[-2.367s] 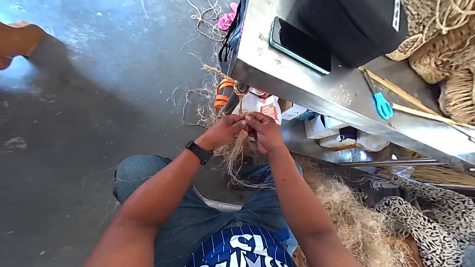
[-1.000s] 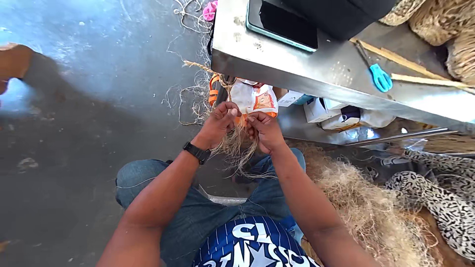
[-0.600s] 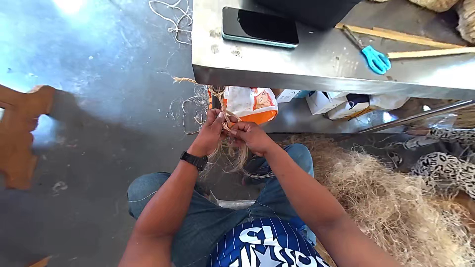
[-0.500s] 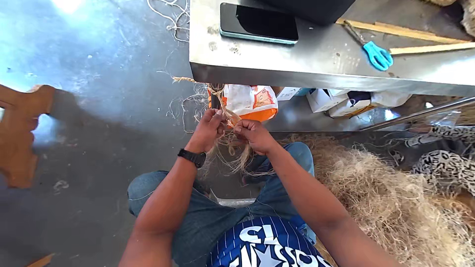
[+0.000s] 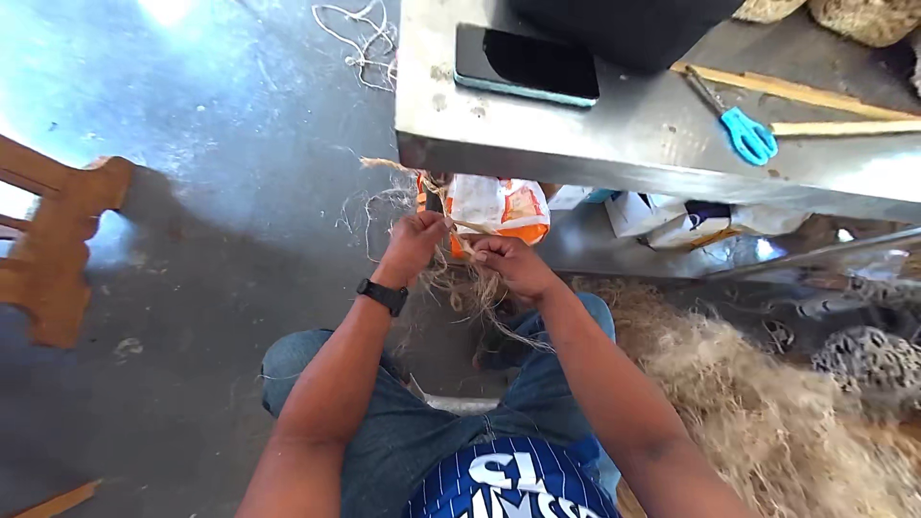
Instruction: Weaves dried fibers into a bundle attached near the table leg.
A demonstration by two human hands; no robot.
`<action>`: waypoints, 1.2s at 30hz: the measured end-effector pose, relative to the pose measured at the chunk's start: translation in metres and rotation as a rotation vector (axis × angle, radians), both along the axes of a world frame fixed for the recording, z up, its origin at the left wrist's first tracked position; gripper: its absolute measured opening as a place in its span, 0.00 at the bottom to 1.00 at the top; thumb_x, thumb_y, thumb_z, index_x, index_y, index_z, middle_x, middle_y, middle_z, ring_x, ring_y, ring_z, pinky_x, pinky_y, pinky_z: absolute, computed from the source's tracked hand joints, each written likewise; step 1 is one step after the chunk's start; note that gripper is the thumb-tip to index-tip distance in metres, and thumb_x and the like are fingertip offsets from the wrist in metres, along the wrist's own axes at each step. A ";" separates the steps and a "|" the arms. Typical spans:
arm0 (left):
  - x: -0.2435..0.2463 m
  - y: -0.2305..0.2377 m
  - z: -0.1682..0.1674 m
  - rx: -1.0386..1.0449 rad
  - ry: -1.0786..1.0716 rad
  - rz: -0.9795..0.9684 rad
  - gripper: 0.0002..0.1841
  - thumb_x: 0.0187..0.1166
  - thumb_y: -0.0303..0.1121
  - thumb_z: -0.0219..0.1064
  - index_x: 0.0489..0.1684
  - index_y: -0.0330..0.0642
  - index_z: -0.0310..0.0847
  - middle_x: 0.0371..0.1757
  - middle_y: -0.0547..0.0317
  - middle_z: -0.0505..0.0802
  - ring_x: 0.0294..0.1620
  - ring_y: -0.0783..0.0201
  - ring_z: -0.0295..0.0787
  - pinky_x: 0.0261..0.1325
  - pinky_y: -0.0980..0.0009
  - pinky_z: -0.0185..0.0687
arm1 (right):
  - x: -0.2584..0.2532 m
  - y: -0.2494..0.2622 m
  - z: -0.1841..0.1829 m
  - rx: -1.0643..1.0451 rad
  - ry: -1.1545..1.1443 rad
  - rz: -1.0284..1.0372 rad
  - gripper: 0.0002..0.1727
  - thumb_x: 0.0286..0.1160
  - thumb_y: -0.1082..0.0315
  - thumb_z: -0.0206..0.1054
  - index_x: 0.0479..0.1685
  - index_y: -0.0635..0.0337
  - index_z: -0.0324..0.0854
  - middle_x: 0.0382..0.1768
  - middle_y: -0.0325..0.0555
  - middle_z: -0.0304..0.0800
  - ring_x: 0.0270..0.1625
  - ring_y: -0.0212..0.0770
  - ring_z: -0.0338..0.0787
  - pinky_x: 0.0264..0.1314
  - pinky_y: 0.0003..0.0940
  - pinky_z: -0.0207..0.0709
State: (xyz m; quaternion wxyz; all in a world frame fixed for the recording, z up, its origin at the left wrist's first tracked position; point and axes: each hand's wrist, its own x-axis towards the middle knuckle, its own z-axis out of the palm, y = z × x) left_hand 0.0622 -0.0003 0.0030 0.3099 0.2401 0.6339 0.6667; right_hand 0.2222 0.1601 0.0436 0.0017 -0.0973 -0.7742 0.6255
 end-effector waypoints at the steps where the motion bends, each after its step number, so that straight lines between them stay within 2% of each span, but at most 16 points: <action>1: 0.006 -0.005 0.005 -0.031 0.036 0.000 0.11 0.88 0.40 0.63 0.48 0.43 0.87 0.27 0.64 0.85 0.18 0.73 0.69 0.22 0.75 0.66 | -0.004 0.001 0.004 -0.113 -0.005 -0.039 0.11 0.88 0.68 0.56 0.55 0.62 0.83 0.63 0.44 0.87 0.58 0.36 0.87 0.63 0.39 0.83; 3: 0.013 -0.009 0.013 -0.057 0.069 0.020 0.13 0.89 0.43 0.62 0.49 0.44 0.86 0.28 0.61 0.83 0.21 0.70 0.71 0.25 0.71 0.72 | -0.025 0.010 0.003 -0.328 0.015 -0.111 0.15 0.91 0.69 0.51 0.66 0.62 0.78 0.69 0.49 0.87 0.65 0.44 0.89 0.68 0.46 0.84; 4: 0.006 -0.004 0.006 -0.031 0.077 0.014 0.13 0.88 0.41 0.63 0.47 0.41 0.86 0.30 0.60 0.85 0.25 0.70 0.75 0.32 0.69 0.77 | -0.038 0.015 0.000 -0.388 0.022 -0.176 0.14 0.92 0.69 0.50 0.64 0.62 0.78 0.65 0.49 0.88 0.61 0.45 0.90 0.64 0.44 0.85; 7: -0.011 0.011 -0.010 -0.015 0.181 -0.044 0.13 0.86 0.40 0.64 0.41 0.40 0.88 0.29 0.65 0.86 0.29 0.72 0.79 0.38 0.69 0.78 | -0.066 0.029 0.000 -0.351 0.034 -0.328 0.12 0.91 0.70 0.54 0.51 0.66 0.82 0.41 0.46 0.89 0.34 0.34 0.84 0.37 0.29 0.80; 11: -0.010 0.012 -0.002 0.039 0.181 -0.046 0.13 0.86 0.39 0.64 0.45 0.40 0.90 0.33 0.64 0.89 0.33 0.73 0.81 0.44 0.69 0.80 | -0.082 0.029 0.006 -0.389 0.061 -0.372 0.12 0.92 0.69 0.53 0.51 0.66 0.80 0.39 0.48 0.90 0.30 0.35 0.86 0.32 0.28 0.82; 13: -0.006 0.014 -0.005 0.064 0.183 -0.025 0.13 0.87 0.39 0.63 0.43 0.38 0.89 0.31 0.63 0.88 0.32 0.72 0.80 0.43 0.68 0.79 | -0.070 0.034 0.006 -0.387 0.013 -0.292 0.13 0.94 0.68 0.50 0.58 0.65 0.78 0.52 0.53 0.93 0.41 0.43 0.92 0.39 0.36 0.86; 15: -0.001 0.015 -0.009 0.065 0.179 -0.001 0.14 0.87 0.39 0.62 0.43 0.38 0.89 0.32 0.62 0.88 0.32 0.71 0.81 0.43 0.67 0.79 | -0.042 0.039 0.003 -0.386 0.003 -0.175 0.14 0.93 0.69 0.48 0.62 0.68 0.75 0.63 0.60 0.89 0.56 0.56 0.94 0.56 0.54 0.90; 16: 0.000 0.015 -0.008 0.060 0.180 0.012 0.14 0.87 0.39 0.62 0.44 0.38 0.89 0.32 0.61 0.89 0.33 0.70 0.82 0.44 0.67 0.80 | -0.030 0.040 0.000 -0.385 0.008 -0.121 0.14 0.91 0.71 0.48 0.61 0.68 0.75 0.67 0.62 0.87 0.61 0.59 0.92 0.62 0.57 0.88; 18: 0.000 0.017 -0.007 0.059 0.182 0.038 0.14 0.88 0.40 0.62 0.45 0.39 0.89 0.33 0.61 0.89 0.34 0.70 0.82 0.46 0.66 0.81 | -0.013 0.037 -0.007 -0.325 0.015 -0.042 0.12 0.88 0.72 0.52 0.56 0.68 0.79 0.67 0.61 0.88 0.65 0.57 0.90 0.69 0.56 0.84; 21: 0.003 0.024 -0.011 0.079 0.121 0.022 0.15 0.89 0.40 0.60 0.48 0.39 0.89 0.38 0.60 0.91 0.39 0.69 0.85 0.51 0.65 0.83 | -0.007 0.020 -0.010 -0.158 0.022 0.031 0.11 0.86 0.69 0.59 0.52 0.66 0.83 0.56 0.50 0.91 0.60 0.43 0.89 0.69 0.44 0.82; 25: 0.001 0.023 -0.010 0.096 0.092 -0.006 0.14 0.88 0.41 0.62 0.47 0.39 0.88 0.36 0.61 0.90 0.35 0.69 0.83 0.45 0.67 0.82 | -0.020 0.006 0.000 0.010 -0.013 0.095 0.13 0.88 0.67 0.58 0.54 0.66 0.84 0.53 0.45 0.91 0.55 0.34 0.89 0.65 0.36 0.82; 27: -0.001 0.021 -0.015 0.099 0.101 -0.021 0.14 0.88 0.42 0.62 0.47 0.41 0.88 0.32 0.64 0.87 0.29 0.71 0.79 0.38 0.70 0.79 | -0.021 0.006 -0.005 -0.094 -0.001 0.070 0.12 0.90 0.67 0.55 0.51 0.65 0.81 0.39 0.43 0.87 0.38 0.35 0.87 0.48 0.36 0.86; 29: -0.002 0.020 -0.013 0.129 0.022 -0.032 0.13 0.89 0.41 0.62 0.49 0.41 0.88 0.27 0.67 0.83 0.22 0.73 0.71 0.27 0.75 0.70 | -0.014 0.007 -0.010 -0.200 -0.010 0.070 0.09 0.90 0.64 0.57 0.48 0.58 0.79 0.27 0.34 0.77 0.23 0.29 0.73 0.27 0.27 0.72; 30: 0.000 0.019 -0.010 0.146 -0.049 -0.034 0.13 0.89 0.40 0.61 0.50 0.42 0.87 0.25 0.68 0.80 0.18 0.75 0.66 0.22 0.77 0.64 | -0.005 0.010 -0.008 -0.204 -0.044 0.082 0.09 0.89 0.63 0.58 0.48 0.57 0.80 0.25 0.32 0.75 0.21 0.27 0.70 0.24 0.25 0.67; 33: 0.004 0.016 -0.009 0.186 -0.199 -0.022 0.12 0.90 0.37 0.60 0.50 0.40 0.86 0.21 0.68 0.76 0.14 0.75 0.61 0.16 0.79 0.58 | 0.062 0.027 0.007 -0.010 -0.235 0.153 0.11 0.86 0.57 0.60 0.49 0.54 0.82 0.26 0.33 0.75 0.22 0.28 0.71 0.25 0.27 0.68; 36: 0.004 0.014 -0.009 0.183 -0.219 -0.002 0.11 0.90 0.37 0.60 0.51 0.39 0.85 0.19 0.68 0.74 0.13 0.74 0.60 0.16 0.78 0.57 | 0.179 0.058 0.027 0.136 -0.435 0.078 0.14 0.82 0.54 0.63 0.45 0.55 0.85 0.25 0.35 0.78 0.23 0.30 0.73 0.27 0.31 0.71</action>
